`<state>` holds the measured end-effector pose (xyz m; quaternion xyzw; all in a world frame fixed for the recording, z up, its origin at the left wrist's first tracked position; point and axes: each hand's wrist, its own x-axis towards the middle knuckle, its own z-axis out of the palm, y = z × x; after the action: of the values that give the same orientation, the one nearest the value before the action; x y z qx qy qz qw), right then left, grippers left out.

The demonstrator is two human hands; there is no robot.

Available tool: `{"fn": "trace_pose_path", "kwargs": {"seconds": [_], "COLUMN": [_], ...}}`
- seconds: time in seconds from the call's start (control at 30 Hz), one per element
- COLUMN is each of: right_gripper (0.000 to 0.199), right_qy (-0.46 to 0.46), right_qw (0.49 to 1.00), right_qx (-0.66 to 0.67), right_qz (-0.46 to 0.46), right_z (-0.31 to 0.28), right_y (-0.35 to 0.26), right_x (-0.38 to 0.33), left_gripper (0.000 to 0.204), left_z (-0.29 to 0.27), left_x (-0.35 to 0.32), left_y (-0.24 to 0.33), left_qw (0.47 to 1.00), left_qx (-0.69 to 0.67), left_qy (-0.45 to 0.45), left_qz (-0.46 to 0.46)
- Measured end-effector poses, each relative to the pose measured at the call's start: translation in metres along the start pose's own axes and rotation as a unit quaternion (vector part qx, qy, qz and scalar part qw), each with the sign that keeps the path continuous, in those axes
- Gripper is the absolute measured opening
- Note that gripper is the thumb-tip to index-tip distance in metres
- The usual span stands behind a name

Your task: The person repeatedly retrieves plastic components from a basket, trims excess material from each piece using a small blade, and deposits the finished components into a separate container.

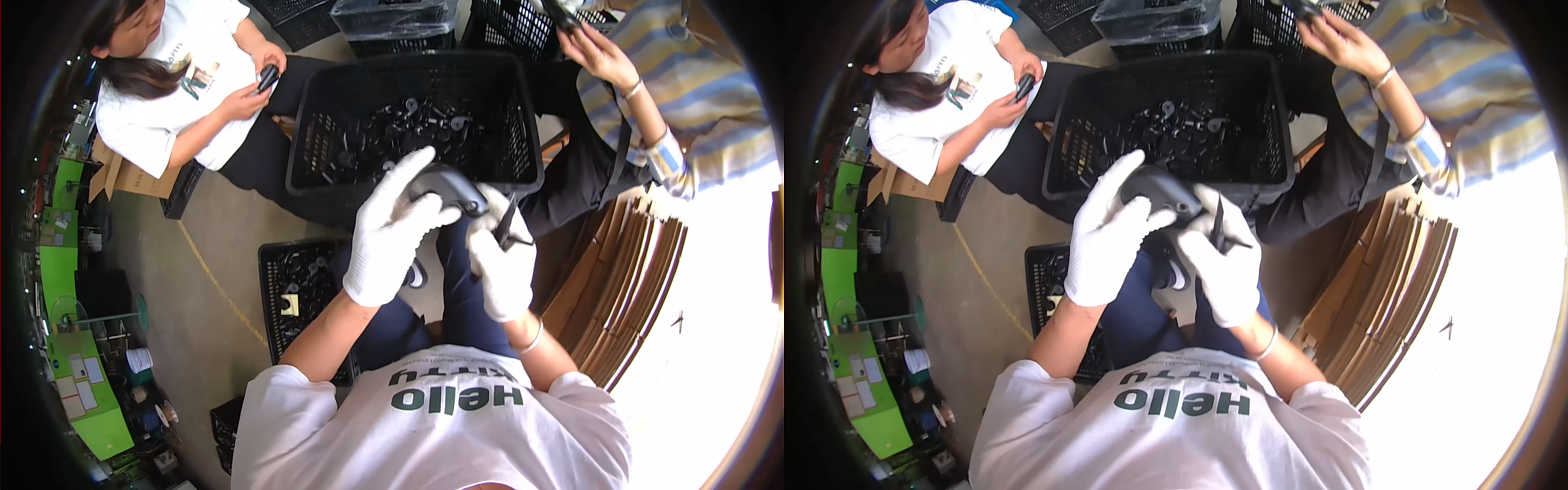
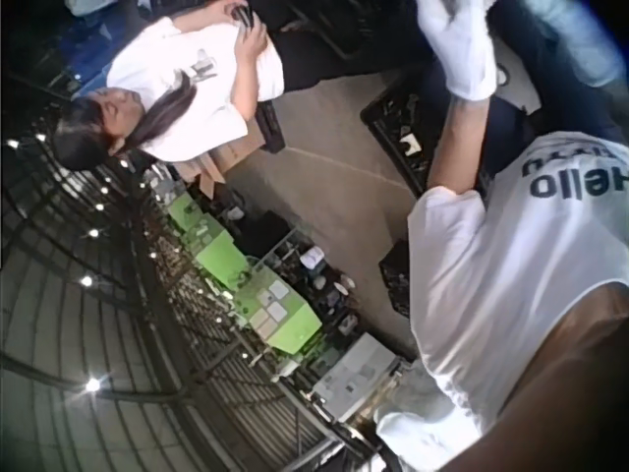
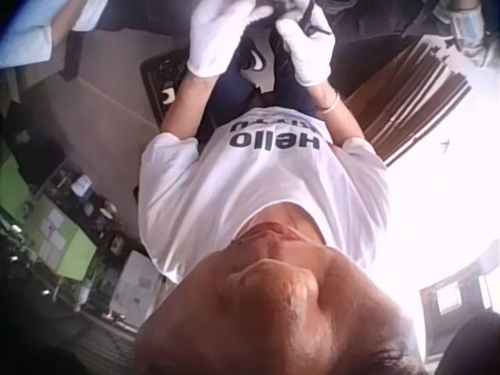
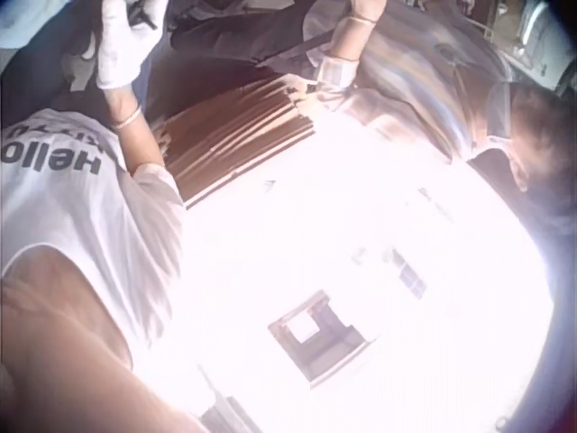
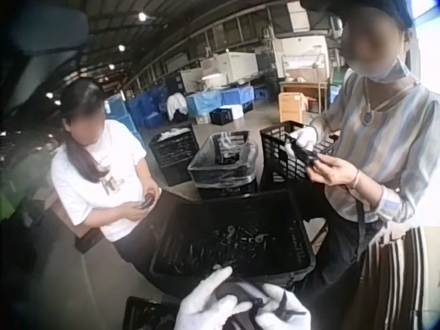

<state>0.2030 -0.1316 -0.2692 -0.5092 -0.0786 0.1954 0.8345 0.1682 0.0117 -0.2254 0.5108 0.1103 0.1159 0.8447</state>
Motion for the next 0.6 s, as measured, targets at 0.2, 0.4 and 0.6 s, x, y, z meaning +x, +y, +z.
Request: {"fn": "trace_pose_path", "kwargs": {"seconds": [0.2,0.4,0.6], "right_gripper": [0.035,0.036,0.039], "right_qy": [-0.022,-0.042,-0.037], "right_qw": [0.999,0.998,0.999], "right_qx": [-0.015,-0.001,-0.009], "right_qz": [0.032,0.041,0.002], "right_z": [0.01,0.01,0.013], "right_y": [-0.013,-0.014,-0.017], "right_x": [-0.02,-0.037,-0.042], "left_gripper": [0.062,0.063,0.059], "left_z": [0.0,0.004,-0.001], "left_x": [-0.046,-0.067,-0.071], "left_y": [-0.007,-0.008,-0.021], "left_qw": [0.986,0.982,0.966], "left_qx": [0.147,0.163,0.214], "left_qy": [-0.014,-0.014,0.01], "left_qz": [0.075,0.093,0.147]}}
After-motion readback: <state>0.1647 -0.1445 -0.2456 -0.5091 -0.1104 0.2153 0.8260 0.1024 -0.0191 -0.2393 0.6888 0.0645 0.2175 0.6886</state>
